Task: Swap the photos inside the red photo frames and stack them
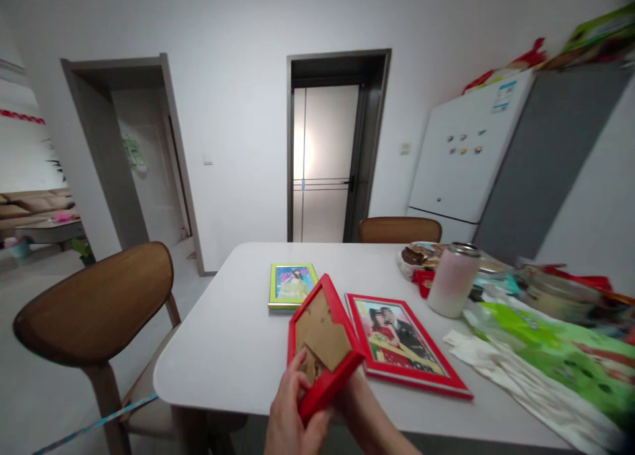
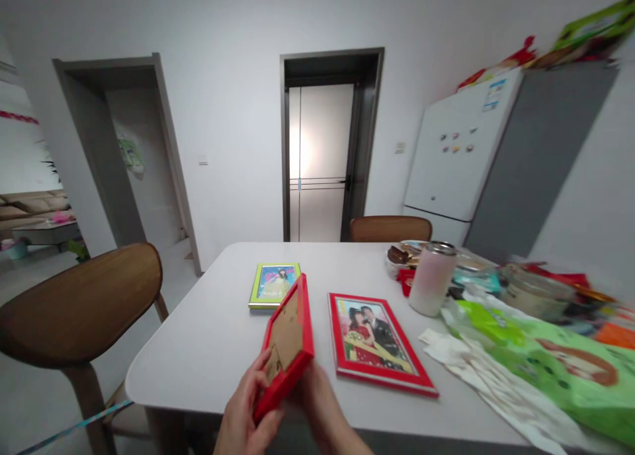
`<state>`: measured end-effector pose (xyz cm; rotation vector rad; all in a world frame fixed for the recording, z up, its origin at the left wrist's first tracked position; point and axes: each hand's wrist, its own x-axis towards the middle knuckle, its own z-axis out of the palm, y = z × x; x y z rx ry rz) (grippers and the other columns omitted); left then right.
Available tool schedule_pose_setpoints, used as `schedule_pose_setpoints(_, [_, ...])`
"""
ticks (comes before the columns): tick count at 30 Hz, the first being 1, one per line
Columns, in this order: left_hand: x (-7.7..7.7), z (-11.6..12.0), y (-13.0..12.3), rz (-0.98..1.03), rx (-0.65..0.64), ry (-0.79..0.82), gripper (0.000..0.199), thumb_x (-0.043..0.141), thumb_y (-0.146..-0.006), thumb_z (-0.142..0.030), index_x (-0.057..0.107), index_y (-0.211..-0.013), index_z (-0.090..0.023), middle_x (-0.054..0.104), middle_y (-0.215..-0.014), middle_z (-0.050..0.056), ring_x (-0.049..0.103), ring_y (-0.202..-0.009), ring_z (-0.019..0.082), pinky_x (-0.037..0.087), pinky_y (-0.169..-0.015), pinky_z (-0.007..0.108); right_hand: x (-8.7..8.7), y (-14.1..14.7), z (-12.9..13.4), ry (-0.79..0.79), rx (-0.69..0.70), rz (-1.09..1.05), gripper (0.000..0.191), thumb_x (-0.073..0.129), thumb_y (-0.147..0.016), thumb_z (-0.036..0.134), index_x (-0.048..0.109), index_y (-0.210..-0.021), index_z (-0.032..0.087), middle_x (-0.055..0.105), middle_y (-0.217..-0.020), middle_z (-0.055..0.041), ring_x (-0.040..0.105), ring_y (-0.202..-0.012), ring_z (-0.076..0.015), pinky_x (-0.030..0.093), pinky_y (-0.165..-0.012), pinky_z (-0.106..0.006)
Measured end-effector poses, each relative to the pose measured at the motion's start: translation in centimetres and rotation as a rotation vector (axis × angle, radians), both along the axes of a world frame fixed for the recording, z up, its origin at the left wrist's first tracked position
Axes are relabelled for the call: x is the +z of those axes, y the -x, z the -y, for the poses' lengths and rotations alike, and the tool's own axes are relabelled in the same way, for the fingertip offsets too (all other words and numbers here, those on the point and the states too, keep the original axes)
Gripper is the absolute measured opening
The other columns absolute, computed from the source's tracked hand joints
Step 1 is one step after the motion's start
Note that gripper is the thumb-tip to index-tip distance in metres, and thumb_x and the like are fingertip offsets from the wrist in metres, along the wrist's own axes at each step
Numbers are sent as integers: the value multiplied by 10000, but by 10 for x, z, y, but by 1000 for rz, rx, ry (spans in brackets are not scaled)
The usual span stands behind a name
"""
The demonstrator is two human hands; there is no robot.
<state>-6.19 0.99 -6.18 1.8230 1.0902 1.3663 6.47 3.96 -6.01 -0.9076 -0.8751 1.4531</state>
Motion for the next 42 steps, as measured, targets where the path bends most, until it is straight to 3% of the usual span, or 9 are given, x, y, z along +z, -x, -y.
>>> schedule_pose_setpoints(4, [25, 2, -34, 448, 5, 108, 239, 550, -667, -250, 438, -871, -195, 433, -1222, 120, 438, -1096, 241, 392, -869, 338, 2, 15, 9, 39, -131, -230, 406, 560, -671, 388, 527, -1008, 166, 644, -802, -45, 597, -684, -161, 461, -564, -250])
schedule_pose_setpoints(9, [54, -22, -58, 651, -133, 258, 577, 563, -677, -248, 269, -1169, -190, 498, -1156, 100, 488, -1041, 201, 386, -883, 320, 22, -72, -14, 37, -348, -3, 486, 562, -643, 296, 485, -1116, 213, 659, -824, -36, 616, -726, -185, 490, -615, -288])
schedule_pose_setpoints(15, [13, -49, -106, 414, -213, 362, 531, 493, -685, -149, 335, -1192, -136, 524, -1150, 82, 504, -1022, 172, 387, -859, 228, 22, -177, -48, 18, -398, 613, 411, 498, -671, 293, 548, -1060, 172, 663, -860, -54, 620, -726, -185, 490, -627, -280])
schedule_pose_setpoints(19, [-8, -54, -127, 79, -109, 377, 513, 493, -679, -133, 381, -1179, -130, 561, -1103, 68, 523, -985, 165, 385, -831, 208, 1, -210, -60, 39, -451, 1209, 381, 421, -700, 269, 574, -1028, 147, 633, -967, -78, 598, -828, -188, 454, -709, -270])
schedule_pose_setpoints(23, [-7, -55, -127, -52, -98, 341, 480, 484, -672, -115, 428, -1148, -148, 568, -1093, 69, 523, -987, 181, 375, -847, 244, -10, -221, -61, 62, -481, 1395, 387, 429, -674, 223, 583, -1011, 110, 594, -1033, -132, 545, -943, -244, 385, -813, -324])
schedule_pose_setpoints(27, [-9, -68, -105, 6, -62, 357, 514, 525, -657, -136, 426, -1159, -86, 483, -1187, 144, 450, -1087, 226, 324, -918, 307, -1, -203, -60, 33, -476, 1516, 384, 418, -674, 179, 568, -1021, 106, 603, -984, -151, 550, -901, -253, 371, -803, -346])
schedule_pose_setpoints(30, [-16, -84, -77, 190, 2, 413, 564, 588, -623, -140, 426, -1160, -77, 438, -1225, 160, 402, -1133, 234, 270, -961, 315, 8, -156, -70, -209, -518, 1630, 396, 397, -721, 198, 515, -1081, 80, 528, -1106, -161, 474, -1022, -238, 321, -879, -349])
schedule_pose_setpoints(37, [-22, -106, -16, 423, 132, 524, 464, 592, -651, -148, 460, -1093, -96, 439, -1224, 158, 435, -1109, 210, 310, -942, 280, 7, -14, -127, -572, -137, 1680, 452, 486, -707, 199, 448, -1148, 110, 494, -1153, -128, 437, -1055, -200, 320, -880, -299])
schedule_pose_setpoints(42, [-21, -103, 8, 610, 165, 639, 395, 599, -674, -211, 480, -1032, -94, 516, -1129, 169, 485, -1055, 210, 376, -881, 294, 8, 19, -145, -624, -89, 1706, 280, 479, -688, 112, 559, -955, 134, 565, -928, -116, 481, -920, -212, 343, -779, -312])
